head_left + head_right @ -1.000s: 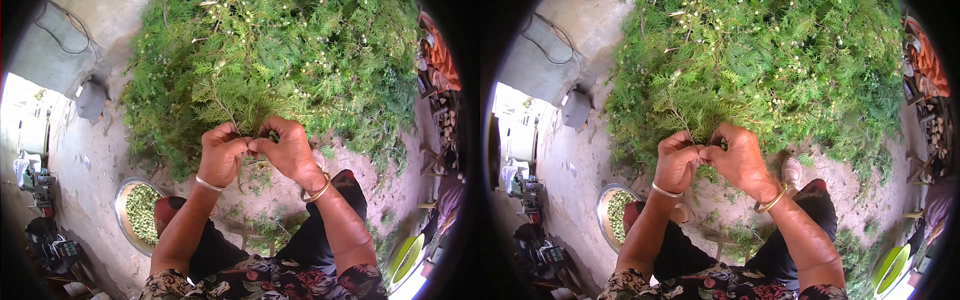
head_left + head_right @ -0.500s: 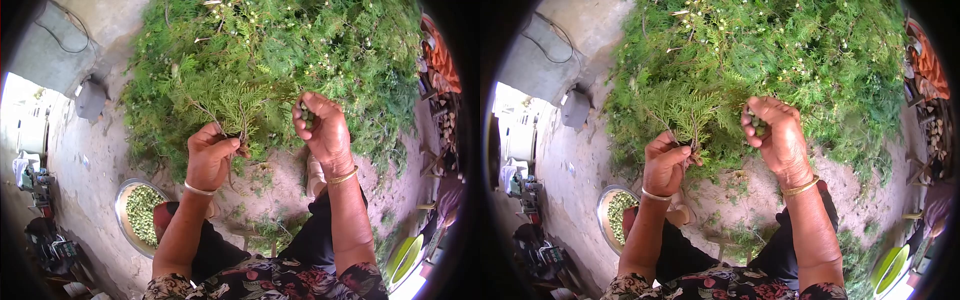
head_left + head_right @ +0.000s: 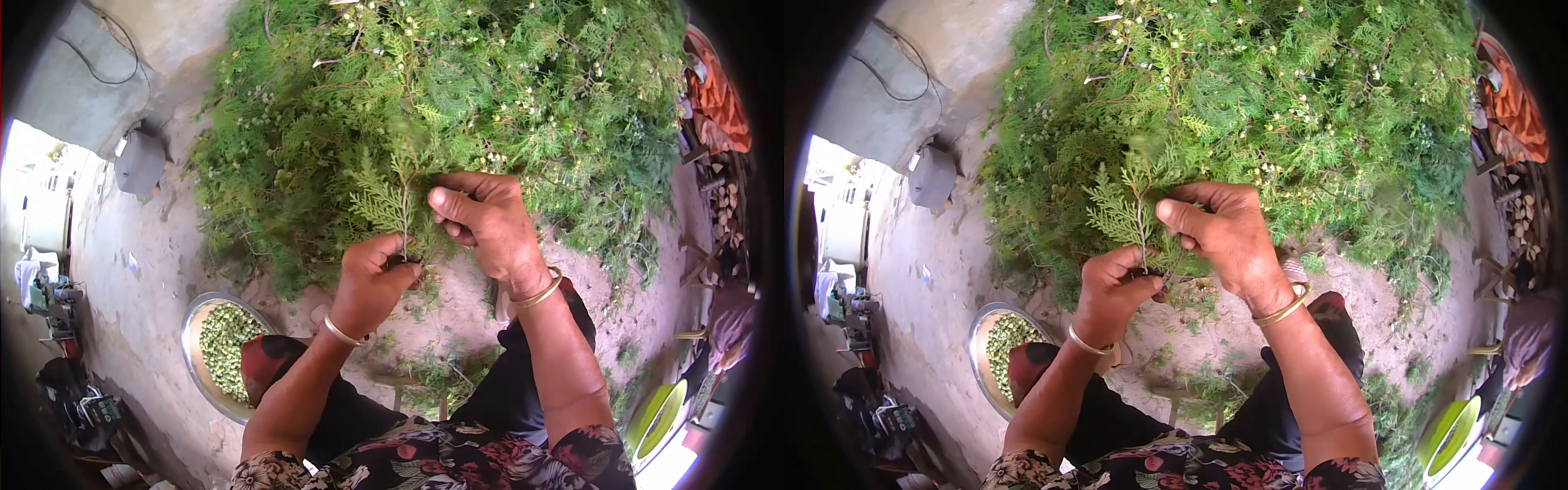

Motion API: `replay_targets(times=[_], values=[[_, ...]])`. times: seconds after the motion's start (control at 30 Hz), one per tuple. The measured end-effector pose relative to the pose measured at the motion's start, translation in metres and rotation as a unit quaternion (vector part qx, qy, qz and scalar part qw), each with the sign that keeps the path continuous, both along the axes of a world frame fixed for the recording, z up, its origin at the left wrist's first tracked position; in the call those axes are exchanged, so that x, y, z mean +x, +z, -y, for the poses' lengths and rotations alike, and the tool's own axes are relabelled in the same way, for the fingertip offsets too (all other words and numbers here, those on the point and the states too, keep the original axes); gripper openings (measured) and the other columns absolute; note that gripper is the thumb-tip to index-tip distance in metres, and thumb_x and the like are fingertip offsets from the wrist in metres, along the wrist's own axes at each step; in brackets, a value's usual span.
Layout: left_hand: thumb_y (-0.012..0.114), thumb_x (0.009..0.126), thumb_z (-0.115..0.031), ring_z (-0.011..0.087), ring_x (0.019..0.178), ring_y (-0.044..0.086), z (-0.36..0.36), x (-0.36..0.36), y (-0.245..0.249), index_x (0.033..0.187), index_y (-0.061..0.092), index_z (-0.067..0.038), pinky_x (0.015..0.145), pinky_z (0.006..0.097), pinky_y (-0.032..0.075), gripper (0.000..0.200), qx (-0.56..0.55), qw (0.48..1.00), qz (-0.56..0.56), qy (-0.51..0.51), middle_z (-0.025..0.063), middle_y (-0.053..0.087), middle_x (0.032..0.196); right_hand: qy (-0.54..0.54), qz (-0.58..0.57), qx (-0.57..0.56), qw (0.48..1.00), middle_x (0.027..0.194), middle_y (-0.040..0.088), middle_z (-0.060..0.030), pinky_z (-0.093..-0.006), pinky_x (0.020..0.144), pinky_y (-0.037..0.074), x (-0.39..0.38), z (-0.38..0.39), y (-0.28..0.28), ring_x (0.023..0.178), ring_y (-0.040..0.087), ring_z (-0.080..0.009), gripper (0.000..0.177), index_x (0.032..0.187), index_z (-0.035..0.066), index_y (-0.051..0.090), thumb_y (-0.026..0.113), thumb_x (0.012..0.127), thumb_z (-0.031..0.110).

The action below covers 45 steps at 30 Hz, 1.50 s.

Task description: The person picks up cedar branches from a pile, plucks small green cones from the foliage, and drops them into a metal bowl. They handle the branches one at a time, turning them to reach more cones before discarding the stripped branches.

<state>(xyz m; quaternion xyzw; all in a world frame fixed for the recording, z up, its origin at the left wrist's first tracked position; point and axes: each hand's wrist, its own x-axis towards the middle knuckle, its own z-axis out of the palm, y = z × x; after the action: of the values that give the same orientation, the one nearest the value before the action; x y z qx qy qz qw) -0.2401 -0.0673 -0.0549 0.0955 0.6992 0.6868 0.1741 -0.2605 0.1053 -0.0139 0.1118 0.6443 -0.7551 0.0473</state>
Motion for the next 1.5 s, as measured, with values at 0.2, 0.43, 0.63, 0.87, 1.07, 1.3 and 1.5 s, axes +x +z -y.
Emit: replay_targets(times=[0.2, 0.43, 0.63, 0.87, 1.07, 1.3, 1.5], values=[[0.062, 0.075, 0.007, 0.0068, 0.073, 0.056, 0.001, 0.001, 0.0, 0.097, 0.061, 0.004, 0.066, 0.022, 0.046, 0.022, -0.102, 0.992, -0.068, -0.032, 0.0015, 0.061, 0.082, 0.029, 0.012, -0.012, 0.999, 0.06, 0.059, -0.0016, -0.0185, 0.044, 0.037, 0.002, 0.005, -0.01, 0.05, 0.047, -0.0038, 0.014, 0.078, -0.003, 0.067, 0.068, 0.079, 0.011], [0.062, 0.081, 0.001, 0.0111, 0.073, 0.057, -0.007, -0.009, 0.007, 0.103, 0.057, 0.004, 0.069, 0.0262, 0.048, 0.022, 0.172, 0.978, 0.016, 0.112, 0.0043, 0.062, 0.09, 0.127, -0.08, 0.147, 0.978, 0.06, 0.062, -0.0033, -0.024, 0.047, 0.042, 0.006, 0.013, -0.02, 0.05, 0.05, -0.0074, 0.012, 0.076, -0.004, 0.066, 0.063, 0.078, 0.006], [0.059, 0.085, -0.004, 0.0131, 0.062, 0.054, 0.007, -0.017, 0.002, 0.098, 0.059, 0.002, 0.057, 0.0304, 0.045, 0.015, 0.244, 0.948, 0.15, 0.139, 0.0057, 0.062, 0.085, 0.107, -0.01, 0.017, 0.994, 0.059, 0.06, -0.0021, -0.0211, 0.043, 0.037, 0.006, 0.005, -0.002, 0.048, 0.047, -0.0052, 0.012, 0.075, -0.002, 0.066, 0.066, 0.079, 0.009], [0.055, 0.087, -0.005, 0.0108, 0.053, 0.042, 0.01, -0.016, 0.005, 0.095, 0.057, -0.001, 0.051, 0.0287, 0.037, 0.009, 0.272, 0.924, 0.22, 0.156, 0.0043, 0.057, 0.078, 0.0, 0.003, 0.045, 0.999, 0.063, 0.058, -0.0013, -0.0205, 0.046, 0.038, 0.004, 0.0, -0.012, 0.054, 0.048, -0.005, 0.017, 0.08, -0.001, 0.066, 0.073, 0.076, 0.014], [0.056, 0.085, -0.005, 0.0097, 0.051, 0.042, 0.009, -0.014, 0.008, 0.094, 0.058, 0.0, 0.05, 0.0283, 0.037, 0.011, 0.265, 0.935, 0.208, 0.112, 0.0049, 0.057, 0.075, 0.041, -0.012, 0.11, 0.993, 0.069, 0.062, -0.0032, -0.0228, 0.057, 0.043, 0.004, 0.004, -0.01, 0.063, 0.052, -0.0071, 0.021, 0.084, -0.004, 0.066, 0.073, 0.075, 0.014], [0.056, 0.083, -0.004, 0.0091, 0.049, 0.042, 0.01, -0.012, 0.012, 0.092, 0.059, 0.001, 0.049, 0.028, 0.037, 0.01, 0.227, 0.941, 0.228, 0.105, 0.0043, 0.057, 0.073, 0.1, -0.117, 0.21, 0.966, 0.071, 0.064, -0.0031, -0.0232, 0.057, 0.043, 0.001, -0.001, -0.006, 0.064, 0.053, -0.0073, 0.017, 0.082, -0.005, 0.066, 0.07, 0.076, 0.01], [0.055, 0.083, -0.002, 0.0087, 0.049, 0.041, 0.008, -0.009, 0.02, 0.088, 0.059, 0.0, 0.048, 0.0276, 0.037, 0.007, 0.255, 0.932, 0.237, 0.094, 0.0047, 0.058, 0.073, 0.047, 0.0, 0.049, 0.998, 0.07, 0.063, -0.0014, -0.0225, 0.057, 0.043, 0.001, 0.001, -0.005, 0.062, 0.051, -0.0064, 0.014, 0.085, -0.004, 0.065, 0.068, 0.078, 0.008]])
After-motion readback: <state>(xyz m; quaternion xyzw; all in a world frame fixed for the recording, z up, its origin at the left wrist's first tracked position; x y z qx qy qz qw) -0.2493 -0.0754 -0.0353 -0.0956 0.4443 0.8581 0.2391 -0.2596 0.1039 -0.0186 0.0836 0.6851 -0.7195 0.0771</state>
